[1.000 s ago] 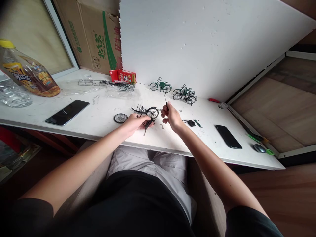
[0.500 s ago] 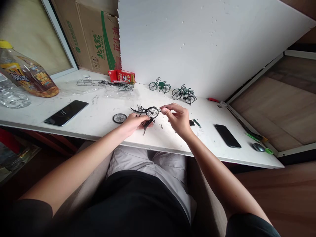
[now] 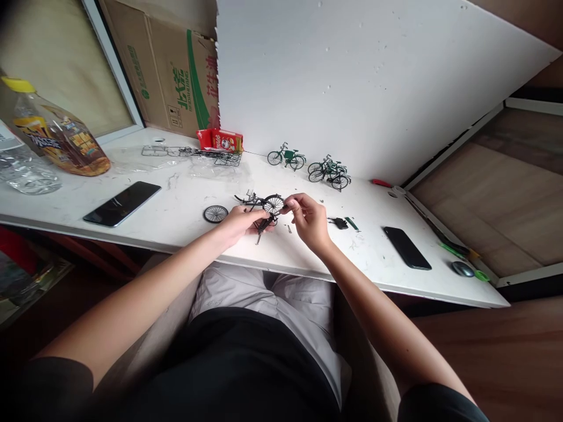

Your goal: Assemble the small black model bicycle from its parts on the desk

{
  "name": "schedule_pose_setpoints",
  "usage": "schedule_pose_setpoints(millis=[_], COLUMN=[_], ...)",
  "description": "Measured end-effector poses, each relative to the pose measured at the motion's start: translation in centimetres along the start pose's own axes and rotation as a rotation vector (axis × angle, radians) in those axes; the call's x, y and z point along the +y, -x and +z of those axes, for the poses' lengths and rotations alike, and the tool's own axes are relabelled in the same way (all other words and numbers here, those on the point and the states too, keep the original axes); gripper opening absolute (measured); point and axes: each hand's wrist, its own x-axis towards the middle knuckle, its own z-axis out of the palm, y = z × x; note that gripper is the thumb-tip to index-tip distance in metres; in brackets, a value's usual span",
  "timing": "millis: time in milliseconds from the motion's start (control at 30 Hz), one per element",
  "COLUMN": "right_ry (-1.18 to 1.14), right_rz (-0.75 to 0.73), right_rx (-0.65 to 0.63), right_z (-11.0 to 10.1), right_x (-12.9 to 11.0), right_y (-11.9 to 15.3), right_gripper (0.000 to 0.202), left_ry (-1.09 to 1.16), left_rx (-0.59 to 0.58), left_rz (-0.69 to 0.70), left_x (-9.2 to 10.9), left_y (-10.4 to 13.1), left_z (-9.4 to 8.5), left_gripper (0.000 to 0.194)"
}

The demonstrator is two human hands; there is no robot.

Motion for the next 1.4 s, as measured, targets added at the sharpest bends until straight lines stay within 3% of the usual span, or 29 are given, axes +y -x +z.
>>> schedule_pose_setpoints(millis=[300,567,1133,1400], right_ry=[0.058,0.014,0.056,0.307], right_rz=[-0.03,-0.085,-0.092,-0.299], right_rx=[-0.056,-0.026,-0.034,-0.162], right_z=[-0.3,-0.2,-0.2,-1.7], right_x=[0.1,1.1,1.0,-0.1], right_y=[0.1,0.1,0.2,-0.1], right_gripper=[0.041,0.042,0.04,0.026], left_ry=[-0.007,-0.021,-0.026,-0.056], left_rx=[0.012,-0.003,0.011,0.018], left_rz=[-0.012,0.004,0.011,0.028], left_x=[-0.2,-0.3,-0.5,-0.5], left_y=[-0.2,-0.1,-0.2,-0.1], left_z=[0.0,0.0,0.1,0.1], left_gripper=[0.016,0.017,0.009,0.007])
